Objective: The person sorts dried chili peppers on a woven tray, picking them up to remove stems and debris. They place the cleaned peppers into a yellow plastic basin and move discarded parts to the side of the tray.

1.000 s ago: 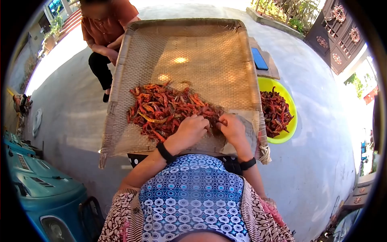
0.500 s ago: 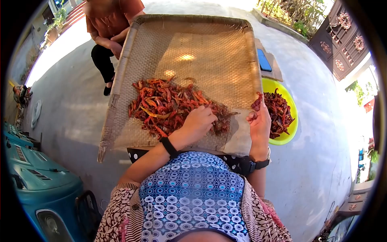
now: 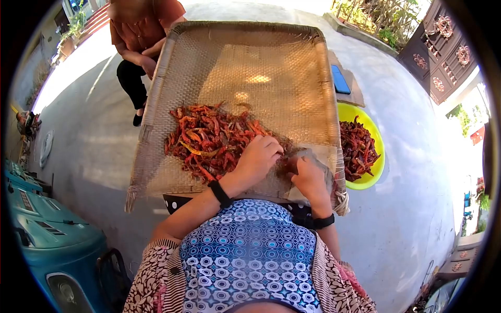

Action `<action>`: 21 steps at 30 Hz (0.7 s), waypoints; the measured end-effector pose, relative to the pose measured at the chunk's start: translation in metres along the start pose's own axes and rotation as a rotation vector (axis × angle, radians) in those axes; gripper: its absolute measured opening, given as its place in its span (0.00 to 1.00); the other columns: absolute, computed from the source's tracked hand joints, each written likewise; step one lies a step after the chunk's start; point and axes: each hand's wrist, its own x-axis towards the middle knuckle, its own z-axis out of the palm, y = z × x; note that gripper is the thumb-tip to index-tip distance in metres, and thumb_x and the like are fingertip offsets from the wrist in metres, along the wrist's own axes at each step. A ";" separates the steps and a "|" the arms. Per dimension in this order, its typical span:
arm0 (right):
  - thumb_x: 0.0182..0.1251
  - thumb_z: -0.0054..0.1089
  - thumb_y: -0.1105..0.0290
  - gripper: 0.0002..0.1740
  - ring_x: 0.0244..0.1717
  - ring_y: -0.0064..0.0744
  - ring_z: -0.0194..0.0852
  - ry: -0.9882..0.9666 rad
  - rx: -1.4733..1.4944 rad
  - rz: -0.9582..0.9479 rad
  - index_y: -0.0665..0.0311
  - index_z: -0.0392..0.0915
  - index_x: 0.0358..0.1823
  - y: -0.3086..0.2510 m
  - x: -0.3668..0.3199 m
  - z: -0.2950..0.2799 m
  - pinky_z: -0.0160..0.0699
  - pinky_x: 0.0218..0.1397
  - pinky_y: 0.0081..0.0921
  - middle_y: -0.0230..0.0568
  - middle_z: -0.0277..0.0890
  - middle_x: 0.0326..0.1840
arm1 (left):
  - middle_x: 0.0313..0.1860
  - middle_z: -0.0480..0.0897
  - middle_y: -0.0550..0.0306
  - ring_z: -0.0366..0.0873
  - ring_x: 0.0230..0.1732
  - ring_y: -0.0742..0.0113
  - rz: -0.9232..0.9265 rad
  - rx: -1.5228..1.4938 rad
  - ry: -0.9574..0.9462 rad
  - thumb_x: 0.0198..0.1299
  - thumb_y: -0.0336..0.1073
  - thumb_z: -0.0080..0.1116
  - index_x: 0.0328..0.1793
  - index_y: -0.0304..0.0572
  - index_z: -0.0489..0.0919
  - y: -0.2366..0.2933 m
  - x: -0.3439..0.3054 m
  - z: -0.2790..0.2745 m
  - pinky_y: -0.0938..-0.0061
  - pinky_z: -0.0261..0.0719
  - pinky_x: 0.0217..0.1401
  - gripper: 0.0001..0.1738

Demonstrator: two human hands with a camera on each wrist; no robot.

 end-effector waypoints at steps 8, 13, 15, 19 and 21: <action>0.68 0.59 0.65 0.11 0.34 0.42 0.80 0.179 0.463 0.012 0.65 0.76 0.45 -0.004 0.010 0.004 0.78 0.40 0.33 0.46 0.81 0.38 | 0.41 0.80 0.59 0.77 0.41 0.76 -0.532 -0.825 0.077 0.71 0.32 0.54 0.52 0.40 0.72 -0.001 -0.007 -0.026 0.78 0.76 0.41 0.08; 0.75 0.54 0.64 0.12 0.26 0.20 0.76 0.007 0.898 0.134 0.67 0.76 0.44 -0.004 0.016 0.002 0.74 0.32 0.19 0.35 0.79 0.34 | 0.40 0.82 0.58 0.80 0.39 0.74 -0.591 -0.924 0.094 0.72 0.33 0.53 0.52 0.40 0.71 -0.007 -0.010 -0.025 0.79 0.77 0.40 0.08; 0.76 0.53 0.63 0.12 0.25 0.18 0.74 0.040 0.923 0.155 0.66 0.76 0.45 0.007 0.019 -0.003 0.73 0.31 0.17 0.34 0.79 0.34 | 0.40 0.82 0.58 0.80 0.39 0.74 -0.596 -0.932 0.113 0.72 0.34 0.53 0.51 0.40 0.72 -0.004 -0.010 -0.027 0.79 0.77 0.40 0.07; 0.77 0.51 0.57 0.16 0.24 0.19 0.72 0.415 1.417 0.304 0.63 0.75 0.50 0.010 0.021 -0.039 0.73 0.30 0.18 0.33 0.79 0.34 | 0.39 0.81 0.61 0.80 0.38 0.75 -0.617 -0.924 0.108 0.72 0.34 0.54 0.49 0.41 0.73 -0.004 -0.011 -0.028 0.79 0.78 0.40 0.06; 0.77 0.50 0.55 0.18 0.22 0.19 0.70 0.493 1.386 0.335 0.64 0.76 0.50 0.011 0.020 -0.049 0.72 0.28 0.18 0.33 0.79 0.33 | 0.38 0.81 0.62 0.79 0.37 0.76 -0.623 -0.923 0.094 0.71 0.33 0.55 0.49 0.41 0.73 -0.006 -0.012 -0.025 0.80 0.78 0.40 0.06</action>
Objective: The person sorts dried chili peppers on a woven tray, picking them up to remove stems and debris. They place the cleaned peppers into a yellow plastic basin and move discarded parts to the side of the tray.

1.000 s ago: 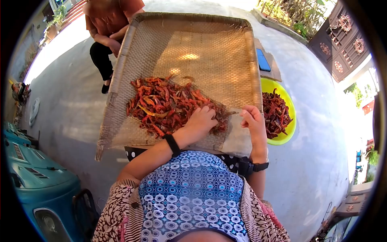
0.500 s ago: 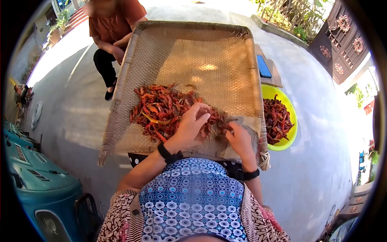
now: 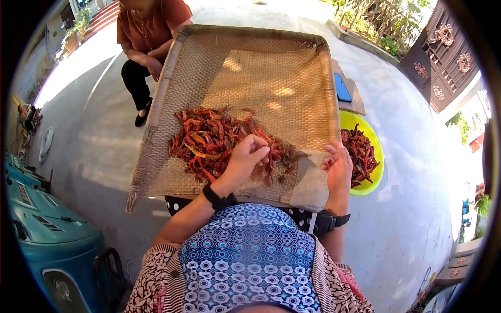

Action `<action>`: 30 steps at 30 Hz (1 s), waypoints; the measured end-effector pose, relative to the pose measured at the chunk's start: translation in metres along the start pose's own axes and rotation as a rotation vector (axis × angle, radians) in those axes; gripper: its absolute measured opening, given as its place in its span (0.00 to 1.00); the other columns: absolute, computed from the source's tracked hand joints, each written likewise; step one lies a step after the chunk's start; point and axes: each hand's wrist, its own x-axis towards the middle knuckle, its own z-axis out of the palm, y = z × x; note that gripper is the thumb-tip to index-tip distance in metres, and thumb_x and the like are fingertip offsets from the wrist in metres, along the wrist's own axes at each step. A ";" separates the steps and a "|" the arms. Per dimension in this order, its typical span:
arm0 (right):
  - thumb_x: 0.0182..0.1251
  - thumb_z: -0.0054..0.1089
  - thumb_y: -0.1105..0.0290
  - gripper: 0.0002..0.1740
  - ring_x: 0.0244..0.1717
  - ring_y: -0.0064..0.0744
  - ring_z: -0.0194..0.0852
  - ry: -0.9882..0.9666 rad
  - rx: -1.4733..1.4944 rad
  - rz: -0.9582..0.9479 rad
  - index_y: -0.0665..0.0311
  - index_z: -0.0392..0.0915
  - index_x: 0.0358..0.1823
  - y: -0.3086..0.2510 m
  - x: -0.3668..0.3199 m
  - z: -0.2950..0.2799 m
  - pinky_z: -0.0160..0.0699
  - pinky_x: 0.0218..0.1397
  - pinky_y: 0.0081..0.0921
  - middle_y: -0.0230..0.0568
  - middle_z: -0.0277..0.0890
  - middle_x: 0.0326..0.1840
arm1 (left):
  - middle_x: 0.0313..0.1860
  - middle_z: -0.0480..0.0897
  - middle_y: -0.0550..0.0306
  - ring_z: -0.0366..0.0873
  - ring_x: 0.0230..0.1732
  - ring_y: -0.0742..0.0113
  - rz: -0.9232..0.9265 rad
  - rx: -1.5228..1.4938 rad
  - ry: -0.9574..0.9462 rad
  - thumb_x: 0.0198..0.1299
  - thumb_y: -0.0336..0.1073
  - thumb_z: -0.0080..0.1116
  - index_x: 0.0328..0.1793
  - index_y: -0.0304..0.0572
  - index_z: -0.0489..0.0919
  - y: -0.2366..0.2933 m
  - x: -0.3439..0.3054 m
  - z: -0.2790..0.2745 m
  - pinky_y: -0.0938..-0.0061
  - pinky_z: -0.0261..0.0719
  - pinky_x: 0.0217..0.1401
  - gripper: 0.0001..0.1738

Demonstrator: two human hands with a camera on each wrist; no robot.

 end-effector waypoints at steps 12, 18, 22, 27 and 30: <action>0.73 0.56 0.61 0.14 0.23 0.19 0.72 -0.609 -0.693 0.038 0.67 0.76 0.39 0.024 -0.025 0.028 0.71 0.29 0.19 0.33 0.75 0.25 | 0.41 0.81 0.59 0.79 0.37 0.75 -0.001 0.065 -0.073 0.70 0.33 0.56 0.50 0.38 0.76 -0.008 -0.001 0.002 0.78 0.79 0.41 0.08; 0.73 0.56 0.60 0.14 0.28 0.19 0.74 -0.092 -0.225 -0.070 0.66 0.78 0.41 0.005 0.000 -0.005 0.73 0.33 0.20 0.33 0.77 0.32 | 0.46 0.77 0.55 0.81 0.40 0.65 0.145 0.632 -0.295 0.66 0.30 0.57 0.52 0.37 0.77 -0.023 -0.001 0.000 0.71 0.80 0.46 0.10; 0.67 0.61 0.59 0.12 0.33 0.33 0.78 -0.267 -1.010 -0.253 0.59 0.79 0.44 0.021 -0.006 0.005 0.76 0.39 0.30 0.36 0.80 0.37 | 0.49 0.73 0.51 0.77 0.47 0.52 0.190 0.898 -0.392 0.60 0.30 0.58 0.49 0.40 0.78 -0.026 -0.008 0.003 0.62 0.77 0.48 0.11; 0.60 0.65 0.61 0.09 0.41 0.47 0.78 -0.328 -1.381 -0.380 0.53 0.80 0.38 0.058 -0.016 0.022 0.75 0.44 0.40 0.38 0.80 0.42 | 0.51 0.70 0.52 0.77 0.47 0.53 0.187 0.978 -0.395 0.58 0.31 0.62 0.49 0.39 0.79 -0.033 -0.008 -0.003 0.64 0.77 0.49 0.13; 0.60 0.64 0.62 0.07 0.42 0.46 0.78 -0.349 -1.420 -0.365 0.55 0.80 0.35 0.056 -0.019 0.027 0.75 0.43 0.39 0.38 0.80 0.42 | 0.51 0.70 0.52 0.76 0.47 0.53 0.174 0.962 -0.411 0.58 0.32 0.63 0.49 0.38 0.78 -0.034 -0.008 -0.004 0.64 0.76 0.49 0.14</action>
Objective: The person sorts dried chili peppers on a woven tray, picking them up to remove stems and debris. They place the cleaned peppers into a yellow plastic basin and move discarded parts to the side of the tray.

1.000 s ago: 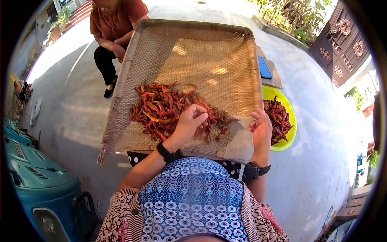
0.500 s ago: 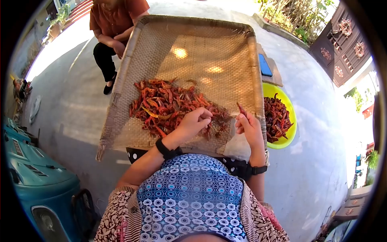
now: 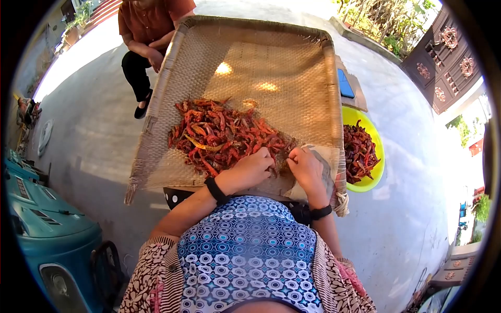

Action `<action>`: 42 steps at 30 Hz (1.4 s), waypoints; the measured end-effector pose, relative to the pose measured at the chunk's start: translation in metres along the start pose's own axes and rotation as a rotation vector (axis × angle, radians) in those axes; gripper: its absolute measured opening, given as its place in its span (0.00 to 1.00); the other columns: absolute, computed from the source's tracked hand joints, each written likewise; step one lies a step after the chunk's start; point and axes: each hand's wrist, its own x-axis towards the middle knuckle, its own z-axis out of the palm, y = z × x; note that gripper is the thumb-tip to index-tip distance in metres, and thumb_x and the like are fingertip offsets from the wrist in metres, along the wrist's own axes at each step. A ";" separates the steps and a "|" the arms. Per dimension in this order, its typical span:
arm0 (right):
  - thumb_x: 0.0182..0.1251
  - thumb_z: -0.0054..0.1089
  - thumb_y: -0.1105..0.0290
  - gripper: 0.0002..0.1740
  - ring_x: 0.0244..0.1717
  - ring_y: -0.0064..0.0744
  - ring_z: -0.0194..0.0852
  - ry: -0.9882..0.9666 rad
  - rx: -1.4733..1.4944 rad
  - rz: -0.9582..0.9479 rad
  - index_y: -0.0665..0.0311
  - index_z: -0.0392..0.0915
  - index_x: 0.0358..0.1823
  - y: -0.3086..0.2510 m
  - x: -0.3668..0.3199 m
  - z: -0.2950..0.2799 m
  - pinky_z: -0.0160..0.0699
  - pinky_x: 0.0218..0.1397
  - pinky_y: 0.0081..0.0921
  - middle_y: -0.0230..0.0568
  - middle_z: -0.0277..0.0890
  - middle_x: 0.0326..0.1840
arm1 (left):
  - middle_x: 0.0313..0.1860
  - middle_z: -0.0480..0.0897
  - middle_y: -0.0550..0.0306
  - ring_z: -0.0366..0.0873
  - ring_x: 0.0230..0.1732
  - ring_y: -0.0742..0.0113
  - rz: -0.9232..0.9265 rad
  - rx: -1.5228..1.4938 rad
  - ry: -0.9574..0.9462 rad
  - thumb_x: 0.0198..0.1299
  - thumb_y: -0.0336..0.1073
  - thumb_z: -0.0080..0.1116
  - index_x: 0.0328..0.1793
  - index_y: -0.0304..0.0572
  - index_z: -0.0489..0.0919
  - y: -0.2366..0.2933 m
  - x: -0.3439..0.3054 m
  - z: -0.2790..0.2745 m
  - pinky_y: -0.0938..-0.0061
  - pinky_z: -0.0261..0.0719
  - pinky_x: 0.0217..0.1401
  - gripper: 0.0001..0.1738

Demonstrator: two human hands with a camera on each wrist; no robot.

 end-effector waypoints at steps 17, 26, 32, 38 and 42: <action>0.72 0.59 0.66 0.13 0.31 0.15 0.69 0.295 1.249 0.259 0.62 0.76 0.52 0.036 0.021 -0.054 0.71 0.35 0.16 0.26 0.73 0.36 | 0.51 0.70 0.51 0.75 0.48 0.53 0.033 0.009 -0.021 0.57 0.31 0.63 0.49 0.39 0.79 -0.002 0.001 0.002 0.64 0.77 0.50 0.13; 0.62 0.61 0.72 0.14 0.51 0.46 0.74 0.287 0.028 -0.437 0.51 0.81 0.49 -0.021 0.043 0.021 0.75 0.52 0.40 0.39 0.75 0.52 | 0.51 0.69 0.50 0.75 0.49 0.51 0.067 0.029 0.006 0.57 0.32 0.64 0.49 0.38 0.78 -0.003 -0.002 0.002 0.63 0.76 0.52 0.14; 0.59 0.61 0.72 0.17 0.58 0.46 0.69 0.059 0.108 -0.493 0.52 0.80 0.52 -0.003 0.048 0.026 0.72 0.59 0.42 0.37 0.74 0.55 | 0.47 0.73 0.50 0.75 0.49 0.52 0.009 -0.055 -0.017 0.58 0.33 0.63 0.47 0.38 0.80 0.002 -0.004 -0.005 0.64 0.75 0.52 0.12; 0.57 0.63 0.74 0.14 0.61 0.46 0.68 0.224 0.093 -0.438 0.55 0.80 0.46 -0.009 0.039 0.027 0.71 0.60 0.40 0.36 0.76 0.55 | 0.36 0.79 0.56 0.80 0.34 0.66 -0.059 -0.397 0.076 0.66 0.33 0.58 0.44 0.36 0.80 0.003 -0.001 -0.020 0.71 0.79 0.39 0.07; 0.57 0.64 0.73 0.15 0.62 0.46 0.68 0.214 -0.028 -0.552 0.56 0.80 0.47 -0.021 0.042 0.025 0.71 0.61 0.41 0.36 0.77 0.54 | 0.32 0.79 0.62 0.77 0.26 0.77 -0.235 -0.701 0.219 0.69 0.34 0.55 0.48 0.37 0.77 0.003 0.001 -0.025 0.80 0.76 0.29 0.08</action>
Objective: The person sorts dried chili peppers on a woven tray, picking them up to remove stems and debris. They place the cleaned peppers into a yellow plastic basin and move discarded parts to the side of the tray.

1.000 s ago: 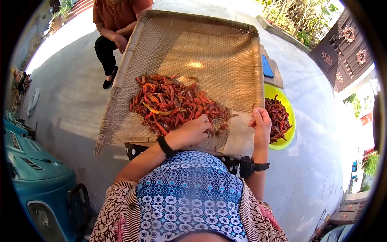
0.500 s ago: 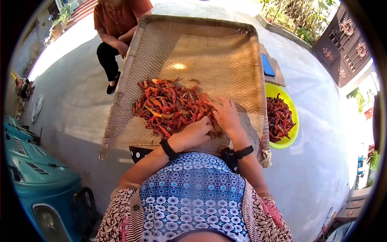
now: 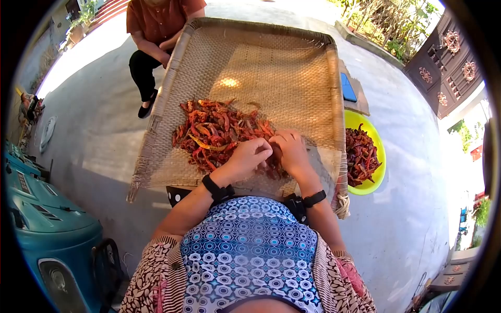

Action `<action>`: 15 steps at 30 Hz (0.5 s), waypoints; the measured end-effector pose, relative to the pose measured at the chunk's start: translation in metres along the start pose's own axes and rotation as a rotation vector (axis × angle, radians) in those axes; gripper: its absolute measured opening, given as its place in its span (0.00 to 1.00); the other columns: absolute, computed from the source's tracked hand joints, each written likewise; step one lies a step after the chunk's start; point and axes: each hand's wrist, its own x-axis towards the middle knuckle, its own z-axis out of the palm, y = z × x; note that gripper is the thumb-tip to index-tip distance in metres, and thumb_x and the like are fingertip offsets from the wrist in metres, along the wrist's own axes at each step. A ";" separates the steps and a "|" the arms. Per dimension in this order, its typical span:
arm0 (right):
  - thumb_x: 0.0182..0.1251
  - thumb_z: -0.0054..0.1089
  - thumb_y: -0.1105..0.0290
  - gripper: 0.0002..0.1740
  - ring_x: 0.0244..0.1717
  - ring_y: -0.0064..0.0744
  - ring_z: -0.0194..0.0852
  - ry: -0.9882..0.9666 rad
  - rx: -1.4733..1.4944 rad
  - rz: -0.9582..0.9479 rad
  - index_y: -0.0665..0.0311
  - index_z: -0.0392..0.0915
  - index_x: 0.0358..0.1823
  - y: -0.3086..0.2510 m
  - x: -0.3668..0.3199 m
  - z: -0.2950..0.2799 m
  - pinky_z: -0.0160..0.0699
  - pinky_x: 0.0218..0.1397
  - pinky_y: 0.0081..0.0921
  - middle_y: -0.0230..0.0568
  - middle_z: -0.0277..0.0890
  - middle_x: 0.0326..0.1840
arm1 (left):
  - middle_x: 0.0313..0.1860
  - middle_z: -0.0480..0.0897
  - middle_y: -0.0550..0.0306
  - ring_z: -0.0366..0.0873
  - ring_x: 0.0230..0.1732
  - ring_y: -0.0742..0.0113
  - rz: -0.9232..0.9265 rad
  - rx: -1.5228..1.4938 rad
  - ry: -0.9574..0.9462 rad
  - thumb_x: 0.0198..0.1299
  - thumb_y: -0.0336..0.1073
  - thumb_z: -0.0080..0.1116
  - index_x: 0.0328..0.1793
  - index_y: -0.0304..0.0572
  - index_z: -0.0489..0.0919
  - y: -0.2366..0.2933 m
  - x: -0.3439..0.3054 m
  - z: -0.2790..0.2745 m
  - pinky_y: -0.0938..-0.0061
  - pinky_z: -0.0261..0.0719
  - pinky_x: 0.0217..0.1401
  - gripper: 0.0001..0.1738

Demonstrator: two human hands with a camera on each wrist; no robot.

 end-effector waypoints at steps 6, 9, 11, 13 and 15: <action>0.56 0.67 0.73 0.14 0.54 0.43 0.74 0.050 0.181 0.092 0.58 0.81 0.45 -0.002 0.003 -0.011 0.72 0.58 0.36 0.35 0.80 0.45 | 0.34 0.76 0.64 0.72 0.27 0.81 0.140 0.005 0.226 0.69 0.35 0.57 0.56 0.37 0.73 0.000 0.002 -0.002 0.84 0.69 0.27 0.14; 0.58 0.68 0.73 0.12 0.44 0.39 0.79 0.010 0.353 0.229 0.61 0.80 0.44 -0.018 0.007 -0.030 0.75 0.49 0.32 0.38 0.81 0.39 | 0.33 0.75 0.65 0.69 0.28 0.81 0.152 0.028 0.234 0.71 0.35 0.55 0.52 0.39 0.74 0.004 0.001 0.002 0.83 0.69 0.29 0.10; 0.62 0.67 0.72 0.11 0.38 0.33 0.80 -0.037 0.625 0.382 0.63 0.79 0.45 -0.029 0.004 -0.037 0.77 0.42 0.28 0.39 0.81 0.35 | 0.32 0.75 0.65 0.69 0.27 0.81 0.131 -0.010 0.203 0.72 0.35 0.53 0.49 0.40 0.75 0.001 0.002 0.002 0.82 0.69 0.29 0.07; 0.64 0.65 0.72 0.10 0.34 0.26 0.79 -0.098 0.745 0.443 0.64 0.78 0.46 -0.025 0.001 -0.033 0.76 0.36 0.24 0.36 0.80 0.34 | 0.32 0.75 0.65 0.69 0.28 0.80 0.099 -0.056 0.182 0.72 0.34 0.52 0.47 0.41 0.75 -0.001 0.002 0.002 0.82 0.69 0.30 0.06; 0.66 0.64 0.73 0.10 0.33 0.21 0.77 -0.130 0.835 0.498 0.65 0.78 0.47 -0.017 -0.005 -0.026 0.75 0.33 0.22 0.34 0.80 0.34 | 0.32 0.76 0.65 0.70 0.29 0.79 0.061 -0.109 0.170 0.72 0.33 0.53 0.46 0.40 0.76 -0.002 0.003 -0.001 0.80 0.70 0.32 0.05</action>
